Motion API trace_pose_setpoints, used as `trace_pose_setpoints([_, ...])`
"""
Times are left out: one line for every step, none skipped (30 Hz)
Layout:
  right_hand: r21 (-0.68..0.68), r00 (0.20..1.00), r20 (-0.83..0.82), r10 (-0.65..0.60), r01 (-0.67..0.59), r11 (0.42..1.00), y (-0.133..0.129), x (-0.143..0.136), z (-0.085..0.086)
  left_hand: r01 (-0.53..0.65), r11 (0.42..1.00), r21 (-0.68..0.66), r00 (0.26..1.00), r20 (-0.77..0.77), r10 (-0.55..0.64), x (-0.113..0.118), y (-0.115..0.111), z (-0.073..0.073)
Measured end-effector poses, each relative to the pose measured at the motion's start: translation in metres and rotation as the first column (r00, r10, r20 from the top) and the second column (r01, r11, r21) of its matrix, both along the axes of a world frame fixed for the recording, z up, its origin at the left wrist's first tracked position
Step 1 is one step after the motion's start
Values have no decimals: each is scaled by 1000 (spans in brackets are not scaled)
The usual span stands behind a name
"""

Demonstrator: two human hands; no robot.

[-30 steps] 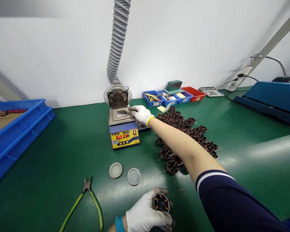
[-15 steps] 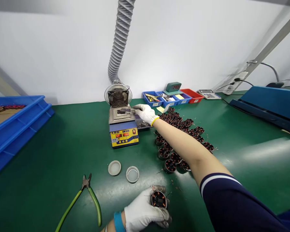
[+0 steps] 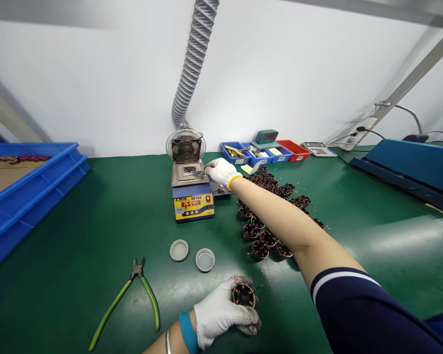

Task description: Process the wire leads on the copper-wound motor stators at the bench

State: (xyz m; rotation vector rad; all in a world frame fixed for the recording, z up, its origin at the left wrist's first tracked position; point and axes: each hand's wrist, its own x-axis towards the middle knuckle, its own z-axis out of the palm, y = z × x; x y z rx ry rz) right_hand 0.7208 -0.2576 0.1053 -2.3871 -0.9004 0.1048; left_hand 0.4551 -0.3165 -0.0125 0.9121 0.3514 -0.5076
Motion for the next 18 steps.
trace_pose_setpoints([9,1000,-14,-7,7,1000,2,-2,-1,1,1000,-2,1000,3,-1,0,0,-1])
trace_pose_setpoints([21,1000,-29,-11,12,1000,3,-5,-3,3,1000,-3,1000,7,-3,0,0,-1])
trace_pose_setpoints([36,999,-46,-14,15,999,4,-7,-4,5,1000,-2,1000,10,-5,0,0,-1])
trace_pose_setpoints([52,998,-65,-15,18,999,4,-10,-6,5,1000,0,1000,13,-5,0,0,-2])
trace_pose_setpoints([68,996,-88,-14,21,997,5,-12,-8,7,1000,3,1000,17,-7,0,1,-2])
trace_pose_setpoints([84,993,-114,-14,23,996,5,-13,-9,8,1000,5,1000,23,-8,0,1,-1])
trace_pose_setpoints([101,990,-142,-11,26,995,6,-15,-11,9,1000,4,1000,30,-9,1,1,-1])
trace_pose_setpoints([120,986,-169,-7,28,992,6,-15,-14,11,1000,2,999,37,-11,1,1,-1])
trace_pose_setpoints([142,981,-195,-1,29,989,7,-15,-16,14,1000,1,999,44,-14,1,1,0])
trace_pose_setpoints([166,975,-221,8,30,986,8,-15,-19,18,1000,0,999,49,-18,1,1,0])
trace_pose_setpoints([190,969,-246,19,29,981,8,-13,-23,20,1000,1,998,52,-20,1,1,0])
trace_pose_setpoints([215,963,-269,31,28,976,9,-12,-26,20,1000,2,998,53,-20,1,0,0])
trace_pose_setpoints([239,956,-290,44,28,971,9,-10,-30,19,1000,4,998,52,-19,1,0,0])
trace_pose_setpoints([261,949,-309,54,30,965,10,-9,-33,18,1000,6,999,50,-18,0,0,0])
trace_pose_setpoints([282,943,-327,63,34,959,9,-8,-36,17,1000,5,999,48,-17,0,1,0])
trace_pose_setpoints([301,936,-345,68,41,953,9,-8,-39,14,1000,5,999,44,-15,0,1,0])
trace_pose_setpoints([318,929,-363,72,51,947,9,-8,-41,14,1000,5,999,43,-14,0,1,-1])
trace_pose_setpoints([334,921,-382,74,63,940,8,-9,-42,14,1000,4,999,41,-15,0,1,-1])
